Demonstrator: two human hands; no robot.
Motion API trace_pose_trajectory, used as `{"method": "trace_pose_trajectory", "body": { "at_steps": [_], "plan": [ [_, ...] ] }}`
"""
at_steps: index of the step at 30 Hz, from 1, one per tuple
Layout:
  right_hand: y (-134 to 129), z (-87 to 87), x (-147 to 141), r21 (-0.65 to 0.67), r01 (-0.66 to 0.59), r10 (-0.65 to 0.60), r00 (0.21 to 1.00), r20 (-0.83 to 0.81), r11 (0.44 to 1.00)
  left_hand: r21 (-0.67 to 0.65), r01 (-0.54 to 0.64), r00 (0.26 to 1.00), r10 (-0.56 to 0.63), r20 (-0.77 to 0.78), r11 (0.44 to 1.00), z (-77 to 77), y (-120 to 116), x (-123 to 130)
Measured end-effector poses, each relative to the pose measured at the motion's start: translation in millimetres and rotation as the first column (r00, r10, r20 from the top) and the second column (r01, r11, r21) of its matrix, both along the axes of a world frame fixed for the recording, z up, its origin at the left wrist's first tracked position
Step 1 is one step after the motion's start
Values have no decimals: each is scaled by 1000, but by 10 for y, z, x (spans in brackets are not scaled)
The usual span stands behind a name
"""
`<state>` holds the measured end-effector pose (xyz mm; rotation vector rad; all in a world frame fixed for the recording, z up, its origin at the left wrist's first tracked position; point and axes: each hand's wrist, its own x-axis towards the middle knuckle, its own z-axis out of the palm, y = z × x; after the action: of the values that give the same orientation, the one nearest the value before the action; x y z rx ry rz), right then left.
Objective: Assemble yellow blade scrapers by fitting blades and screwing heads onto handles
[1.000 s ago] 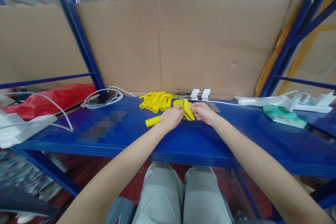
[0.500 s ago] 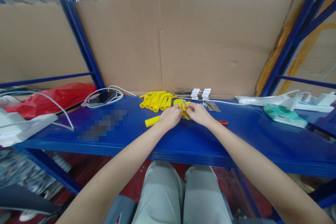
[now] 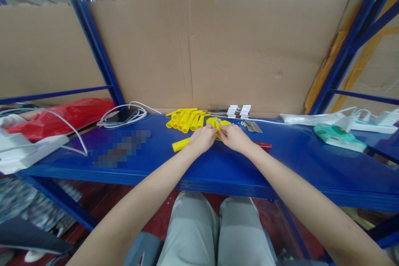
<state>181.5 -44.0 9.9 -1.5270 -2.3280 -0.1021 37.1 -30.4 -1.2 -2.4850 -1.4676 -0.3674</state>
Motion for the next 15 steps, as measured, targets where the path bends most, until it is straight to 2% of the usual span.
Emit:
{"method": "trace_pose_trajectory", "body": {
  "at_steps": [15],
  "plan": [
    [-76, 39, -92, 21, 105, -107, 986, 127, 994, -17, -16, 998, 17, 57, 1000, 7, -13, 21]
  ]
}}
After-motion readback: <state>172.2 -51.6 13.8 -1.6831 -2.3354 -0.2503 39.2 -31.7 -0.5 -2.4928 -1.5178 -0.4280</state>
